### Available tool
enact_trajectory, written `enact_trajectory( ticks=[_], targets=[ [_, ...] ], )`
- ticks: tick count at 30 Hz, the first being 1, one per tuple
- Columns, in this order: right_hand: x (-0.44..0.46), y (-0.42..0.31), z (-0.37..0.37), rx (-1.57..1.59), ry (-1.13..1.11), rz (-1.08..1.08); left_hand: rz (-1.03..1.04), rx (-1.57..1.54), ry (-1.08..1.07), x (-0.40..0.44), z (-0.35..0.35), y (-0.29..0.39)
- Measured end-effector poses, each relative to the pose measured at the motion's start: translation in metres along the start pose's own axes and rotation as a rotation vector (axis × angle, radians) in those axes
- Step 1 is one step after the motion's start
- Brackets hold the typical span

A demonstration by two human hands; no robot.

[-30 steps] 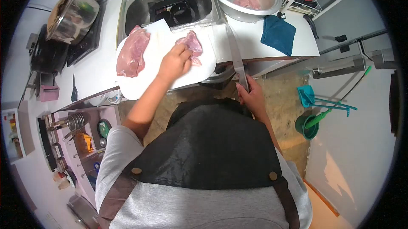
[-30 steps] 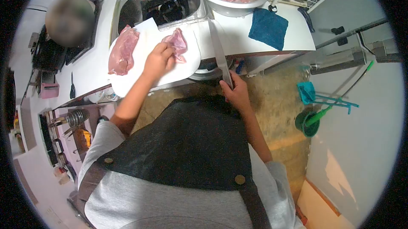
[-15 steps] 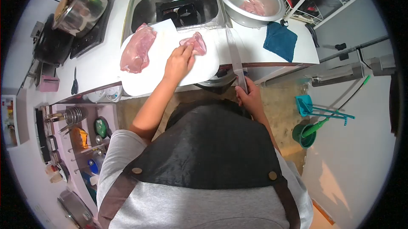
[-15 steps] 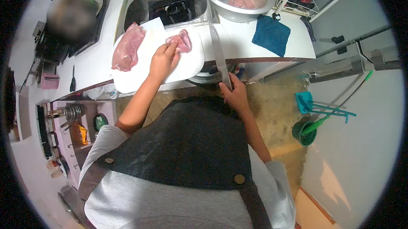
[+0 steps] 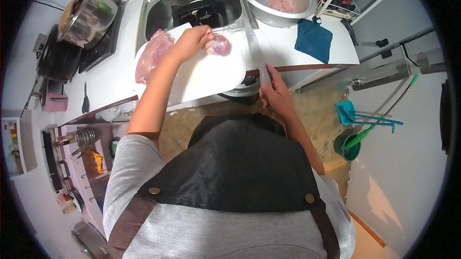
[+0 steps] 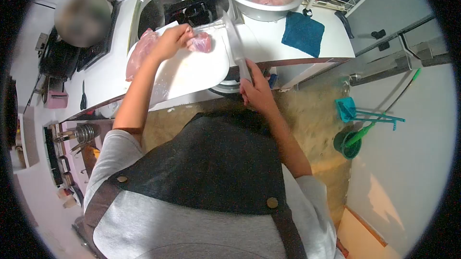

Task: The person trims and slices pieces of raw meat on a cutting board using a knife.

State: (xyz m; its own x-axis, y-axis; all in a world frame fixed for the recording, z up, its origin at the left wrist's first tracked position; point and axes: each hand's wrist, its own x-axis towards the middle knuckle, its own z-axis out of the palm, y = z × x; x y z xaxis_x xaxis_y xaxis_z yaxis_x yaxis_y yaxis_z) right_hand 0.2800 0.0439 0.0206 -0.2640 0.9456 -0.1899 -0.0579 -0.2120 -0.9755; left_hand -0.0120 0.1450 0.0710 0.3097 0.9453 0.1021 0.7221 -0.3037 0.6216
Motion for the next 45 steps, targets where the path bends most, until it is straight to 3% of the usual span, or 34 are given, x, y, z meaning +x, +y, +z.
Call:
enact_trajectory(
  ticks=[2, 4, 6, 8, 10, 12, 14, 18, 20, 21, 23, 26, 27, 29, 30, 32, 36, 42, 45],
  targets=[
    [0.014, -0.007, 0.011, -0.052, -0.14, -0.042, -0.082, -0.017, 0.01, -0.023, 0.023, -0.018],
    [0.022, -0.014, 0.029, -0.174, -0.18, -0.048, -0.065, 0.002, 0.244, -0.046, 0.053, -0.043],
    [0.031, -0.014, 0.041, -0.302, -0.223, -0.052, -0.081, -0.022, 0.343, -0.065, 0.063, -0.025],
    [0.038, -0.009, 0.048, -0.683, -0.225, -0.336, -0.104, -0.05, 0.445, -0.078, 0.072, -0.007],
    [0.037, -0.012, 0.051, -0.699, -0.236, -0.301, -0.299, -0.176, 0.439, -0.084, 0.075, 0.005],
    [0.034, -0.017, 0.052, -0.712, -0.243, -0.27, -0.2, -0.227, 0.494, -0.087, 0.075, 0.0],
    [0.032, -0.022, 0.046, -0.681, -0.212, -0.208, -0.102, -0.04, 0.402, -0.084, 0.06, 0.001],
    [0.034, -0.024, 0.027, -0.559, -0.158, -0.152, -0.02, -0.008, 0.277, -0.056, 0.004, 0.024],
    [0.028, -0.037, 0.019, -0.414, -0.133, 0.045, 0.035, 0.216, 0.09, -0.037, -0.02, 0.033],
    [0.028, -0.033, 0.016, -0.413, -0.127, 0.041, 0.041, 0.217, 0.09, -0.025, -0.027, 0.04],
    [0.026, -0.022, 0.009, -0.298, -0.108, -0.025, 0.105, 0.23, -0.142, -0.001, -0.03, 0.052],
    [0.018, -0.018, 0.003, -0.274, -0.079, 0.002, 0.261, 0.267, -0.198, 0.032, -0.009, 0.044],
    [0.015, -0.018, 0.004, -0.269, -0.078, 0.009, 0.258, 0.265, -0.206, 0.034, -0.005, 0.036],
    [0.012, -0.023, 0.004, -0.256, -0.029, 0.139, -0.135, 0.102, -0.479, 0.038, 0.002, 0.02],
    [0.012, -0.022, 0.004, -0.249, -0.02, 0.136, -0.128, 0.108, -0.484, 0.036, 0.007, 0.01],
    [0.011, -0.016, 0.009, -0.192, -0.053, 0.134, 0.116, 0.087, -0.235, 0.023, 0.014, -0.014],
    [0.015, -0.008, 0.021, -0.3, -0.082, 0.135, 0.141, 0.068, -0.113, 0.005, 0.02, -0.024],
    [0.04, 0.015, 0.035, -0.584, -0.028, -0.305, 0.199, 0.111, 0.094, -0.015, 0.039, -0.012],
    [0.05, 0.007, 0.045, -0.612, -0.023, -0.241, 0.164, 0.16, 0.169, -0.022, 0.051, -0.003]
  ],
)
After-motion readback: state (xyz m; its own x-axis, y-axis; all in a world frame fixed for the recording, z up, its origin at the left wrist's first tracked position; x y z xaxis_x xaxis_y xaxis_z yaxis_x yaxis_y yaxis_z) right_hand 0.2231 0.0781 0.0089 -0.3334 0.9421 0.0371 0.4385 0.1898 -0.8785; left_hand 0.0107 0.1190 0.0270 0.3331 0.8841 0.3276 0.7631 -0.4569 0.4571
